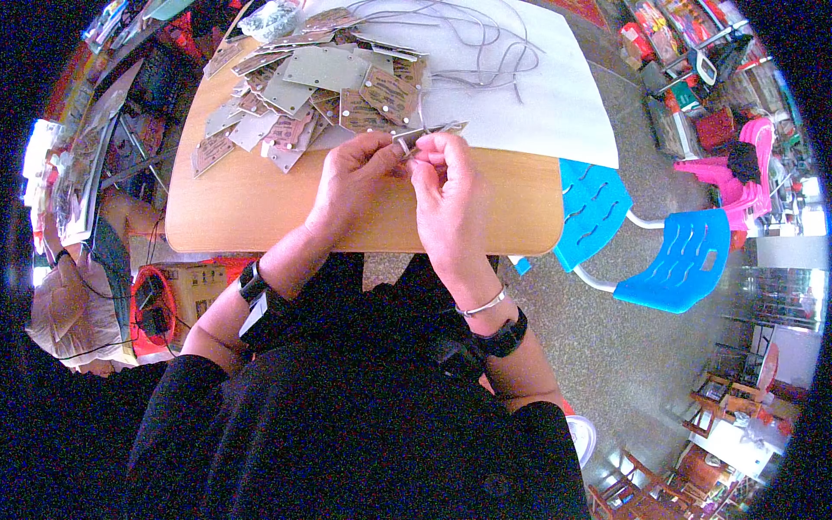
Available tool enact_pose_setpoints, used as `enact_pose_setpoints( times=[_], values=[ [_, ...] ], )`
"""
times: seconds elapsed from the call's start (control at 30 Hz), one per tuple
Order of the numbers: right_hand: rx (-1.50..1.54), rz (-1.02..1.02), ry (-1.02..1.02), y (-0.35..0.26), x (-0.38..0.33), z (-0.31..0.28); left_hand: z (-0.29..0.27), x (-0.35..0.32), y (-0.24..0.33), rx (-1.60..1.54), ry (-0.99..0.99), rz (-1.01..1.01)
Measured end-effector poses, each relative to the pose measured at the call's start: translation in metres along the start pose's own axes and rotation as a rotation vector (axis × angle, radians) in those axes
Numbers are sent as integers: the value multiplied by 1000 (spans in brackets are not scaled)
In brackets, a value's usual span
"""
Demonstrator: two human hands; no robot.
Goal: Threading white laces through holes in shoe component pieces.
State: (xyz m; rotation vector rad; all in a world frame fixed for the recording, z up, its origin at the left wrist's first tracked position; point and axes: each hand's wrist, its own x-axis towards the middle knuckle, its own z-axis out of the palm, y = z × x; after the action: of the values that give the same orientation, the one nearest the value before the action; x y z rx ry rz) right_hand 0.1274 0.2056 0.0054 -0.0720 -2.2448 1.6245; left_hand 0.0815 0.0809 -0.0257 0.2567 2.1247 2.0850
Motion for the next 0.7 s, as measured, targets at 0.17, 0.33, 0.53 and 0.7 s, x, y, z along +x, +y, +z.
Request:
enact_pose_setpoints(
  times=[0.17, 0.33, 0.53, 0.7],
  values=[
    [-116, -92, -32, -2, 2, 1, 3, -1, -4, 55, 23, 92],
    [-227, 2, -58, -10, 2, -2, 6, -6, 0, 286, 90, 376],
    [-461, -411, 73, -4, 8, -7, 9, -8, 4, 270, 83, 357],
    [830, -147, -298, -96, -1, -49, -1, -5, 15, 297, 85, 49]
  ],
)
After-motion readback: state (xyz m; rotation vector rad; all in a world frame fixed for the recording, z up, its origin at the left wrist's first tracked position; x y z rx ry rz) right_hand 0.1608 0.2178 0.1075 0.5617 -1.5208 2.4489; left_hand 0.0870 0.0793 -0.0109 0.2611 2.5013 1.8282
